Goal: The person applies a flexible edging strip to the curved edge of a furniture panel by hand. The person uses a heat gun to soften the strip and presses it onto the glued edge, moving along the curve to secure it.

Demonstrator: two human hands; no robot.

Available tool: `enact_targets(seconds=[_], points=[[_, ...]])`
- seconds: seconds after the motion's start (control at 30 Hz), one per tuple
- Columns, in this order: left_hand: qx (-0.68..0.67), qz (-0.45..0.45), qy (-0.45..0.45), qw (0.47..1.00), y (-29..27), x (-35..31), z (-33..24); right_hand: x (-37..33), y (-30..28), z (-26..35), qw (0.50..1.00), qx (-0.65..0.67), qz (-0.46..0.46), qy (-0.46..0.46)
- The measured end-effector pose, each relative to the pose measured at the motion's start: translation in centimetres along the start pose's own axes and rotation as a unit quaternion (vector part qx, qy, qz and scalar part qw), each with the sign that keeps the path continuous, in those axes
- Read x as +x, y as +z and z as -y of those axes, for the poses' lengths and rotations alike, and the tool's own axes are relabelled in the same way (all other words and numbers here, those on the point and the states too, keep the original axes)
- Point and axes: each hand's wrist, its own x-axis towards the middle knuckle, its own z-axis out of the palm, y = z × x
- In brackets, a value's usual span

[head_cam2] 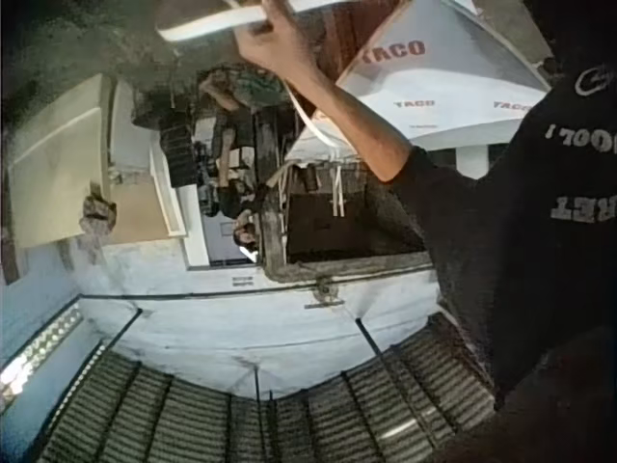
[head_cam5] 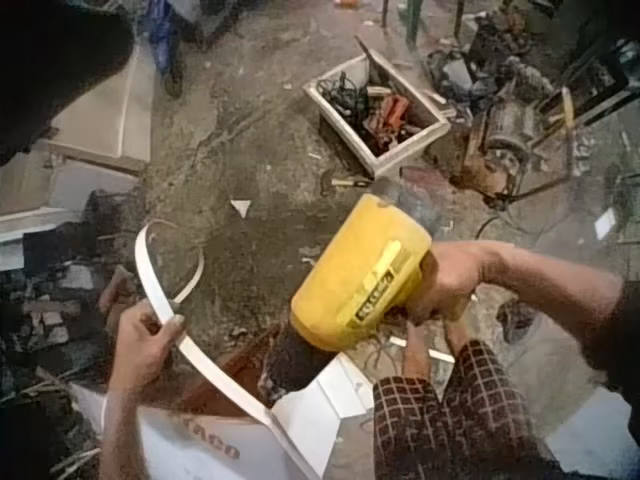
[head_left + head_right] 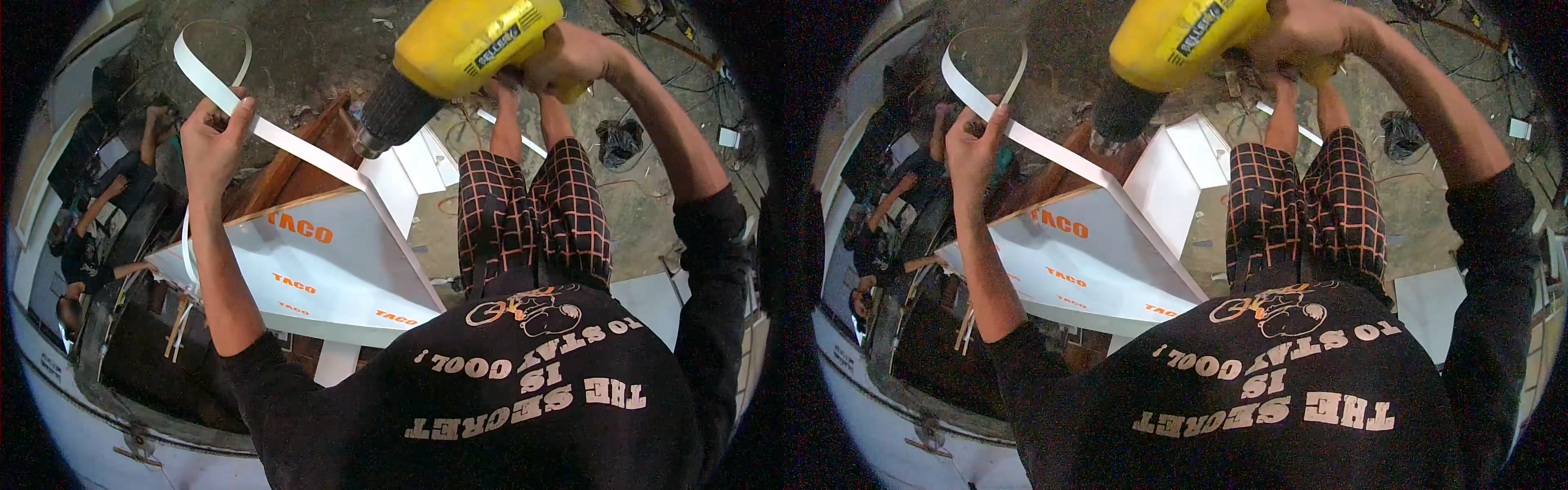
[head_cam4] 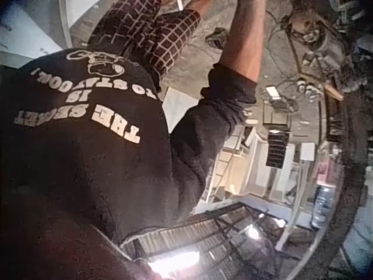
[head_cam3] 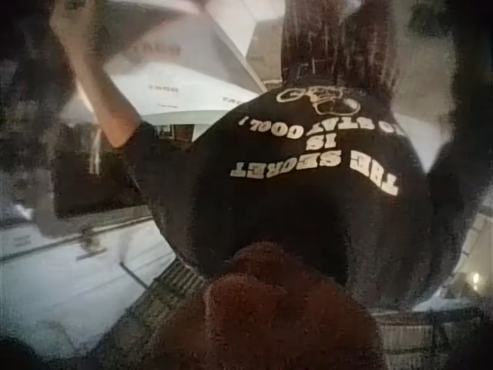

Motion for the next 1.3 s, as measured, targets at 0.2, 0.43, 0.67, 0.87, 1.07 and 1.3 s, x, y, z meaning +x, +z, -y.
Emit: enact_targets(seconds=[0.2, 0.43, 0.67, 0.87, 1.07, 1.3], points=[[-0.001, -0.007, 0.005, 1.0, 0.0, -0.6, 0.2, 3.1, -3.5, 1.1, 0.729, -0.32, 0.105, -0.596], [0.002, -0.009, -0.004, 1.0, -0.1, -1.0, 0.5, 2.7, -3.6, 1.2, 0.734, -0.325, 0.096, -0.589], [-0.01, -0.007, 0.005, 1.0, -0.2, -1.0, 1.1, 2.8, -3.4, 0.3, 0.735, -0.336, 0.091, -0.582], [0.017, 0.012, -0.035, 0.999, -0.5, -1.3, 0.6, 2.9, -3.5, 0.0, 0.735, -0.328, 0.093, -0.586], [-0.012, -0.008, -0.052, 0.999, -0.2, -2.1, 1.1, 3.7, -3.1, -0.5, 0.732, -0.322, 0.12, -0.588], [-0.044, -0.008, -0.077, 0.996, -0.2, -3.3, 2.2, 4.5, -2.6, -1.2, 0.728, -0.263, 0.103, -0.625]])
